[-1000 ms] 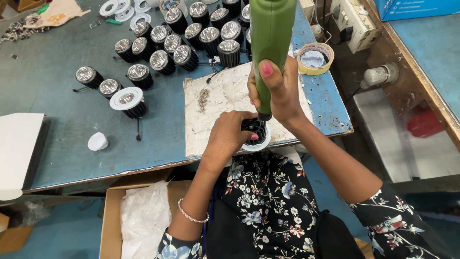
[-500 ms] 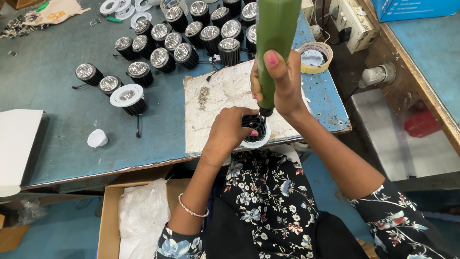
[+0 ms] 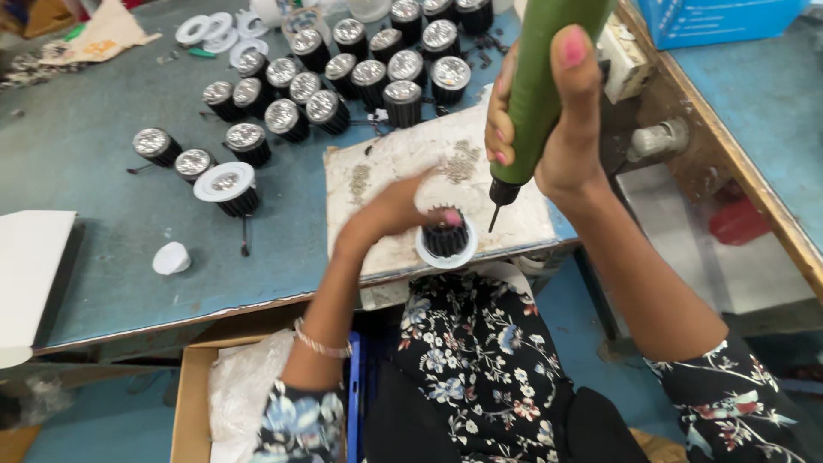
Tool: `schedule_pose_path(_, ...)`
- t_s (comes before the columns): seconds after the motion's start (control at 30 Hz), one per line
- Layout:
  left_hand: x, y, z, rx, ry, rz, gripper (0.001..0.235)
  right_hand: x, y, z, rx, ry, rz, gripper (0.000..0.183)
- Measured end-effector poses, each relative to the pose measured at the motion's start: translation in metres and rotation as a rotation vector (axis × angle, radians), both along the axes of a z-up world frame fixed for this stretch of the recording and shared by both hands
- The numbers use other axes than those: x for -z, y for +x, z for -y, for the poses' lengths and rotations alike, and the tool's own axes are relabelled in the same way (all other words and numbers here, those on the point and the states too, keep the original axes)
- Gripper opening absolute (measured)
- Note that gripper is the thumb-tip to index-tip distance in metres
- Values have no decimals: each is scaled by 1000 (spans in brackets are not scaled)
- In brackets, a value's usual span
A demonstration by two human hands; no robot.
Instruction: The person assembles lighting fixtures by inserting components into metal housings, fitting white rings and lenses onto the assemblies, and using an electric screwdriver to secure the internal parts. They handle multiple units on a factory workbench.
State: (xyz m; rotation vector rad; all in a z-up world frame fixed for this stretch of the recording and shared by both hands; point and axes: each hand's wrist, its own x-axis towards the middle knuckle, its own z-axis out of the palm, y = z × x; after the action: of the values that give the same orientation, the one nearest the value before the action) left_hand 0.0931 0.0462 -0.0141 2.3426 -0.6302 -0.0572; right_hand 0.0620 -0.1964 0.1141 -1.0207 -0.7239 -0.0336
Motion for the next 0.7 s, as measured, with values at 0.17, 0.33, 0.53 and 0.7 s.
schedule_pose_path(0.17, 41, 87, -10, -155, 44, 45, 36, 3, -22, 27, 63, -12, -26, 74)
schedule_pose_path(0.33, 65, 123, -1, -104, 166, -49, 30, 18, -30, 37, 129, -80, -73, 76)
schedule_pose_path(0.53, 62, 131, 2, -123, 188, -87, 26, 10, -38, 22, 71, -77, -132, 62)
schedule_pose_path(0.7, 68, 131, -1, -108, 150, -49, 17, 16, -37, 15, 33, -87, -118, 60)
